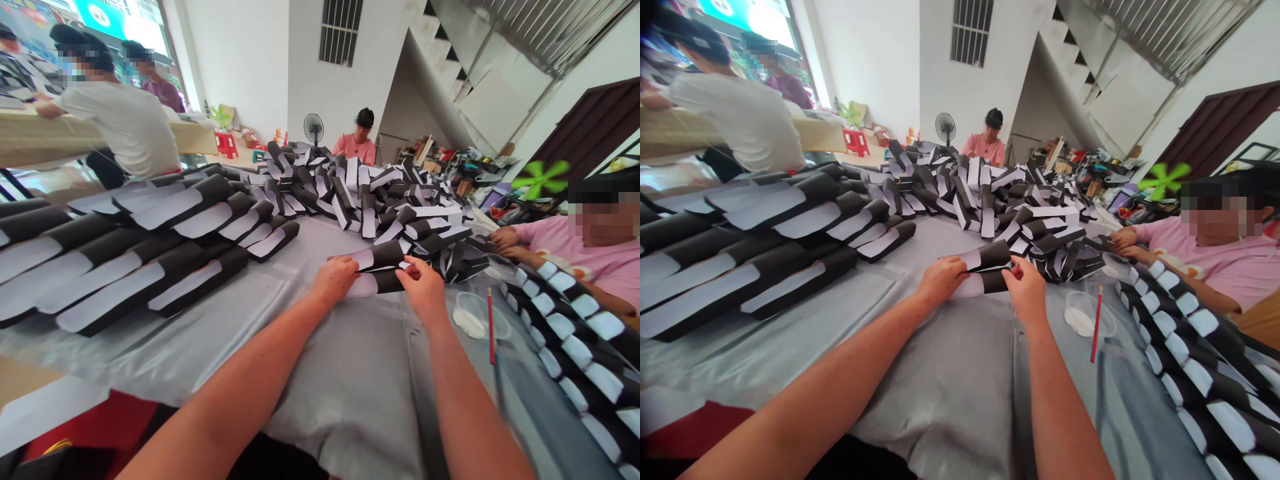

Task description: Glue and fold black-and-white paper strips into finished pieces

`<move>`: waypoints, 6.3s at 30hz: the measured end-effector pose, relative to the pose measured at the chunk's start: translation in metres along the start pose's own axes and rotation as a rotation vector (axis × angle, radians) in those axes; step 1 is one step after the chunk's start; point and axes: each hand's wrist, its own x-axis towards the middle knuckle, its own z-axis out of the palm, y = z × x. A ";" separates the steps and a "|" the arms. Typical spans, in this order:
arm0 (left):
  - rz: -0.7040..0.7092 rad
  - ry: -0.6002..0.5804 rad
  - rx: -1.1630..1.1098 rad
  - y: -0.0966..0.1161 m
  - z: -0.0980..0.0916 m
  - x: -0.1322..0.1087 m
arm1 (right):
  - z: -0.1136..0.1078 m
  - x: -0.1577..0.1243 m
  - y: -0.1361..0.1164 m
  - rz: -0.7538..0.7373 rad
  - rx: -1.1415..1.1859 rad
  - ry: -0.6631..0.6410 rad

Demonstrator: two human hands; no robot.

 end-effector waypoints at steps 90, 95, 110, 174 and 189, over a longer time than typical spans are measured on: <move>-0.181 -0.309 0.059 0.000 -0.002 -0.002 | 0.020 -0.011 0.008 0.143 -0.149 -0.006; -0.212 -0.332 0.045 0.001 -0.001 -0.001 | 0.029 -0.016 0.017 0.144 -0.185 -0.054; -0.234 -0.279 -0.014 -0.002 0.007 -0.002 | 0.042 -0.030 0.028 0.157 -0.354 -0.202; -0.615 -0.118 0.382 -0.132 -0.097 0.018 | 0.041 -0.029 0.017 0.134 -0.560 -0.392; -0.560 -0.097 0.425 -0.130 -0.100 0.012 | 0.038 -0.029 0.015 0.124 -0.557 -0.400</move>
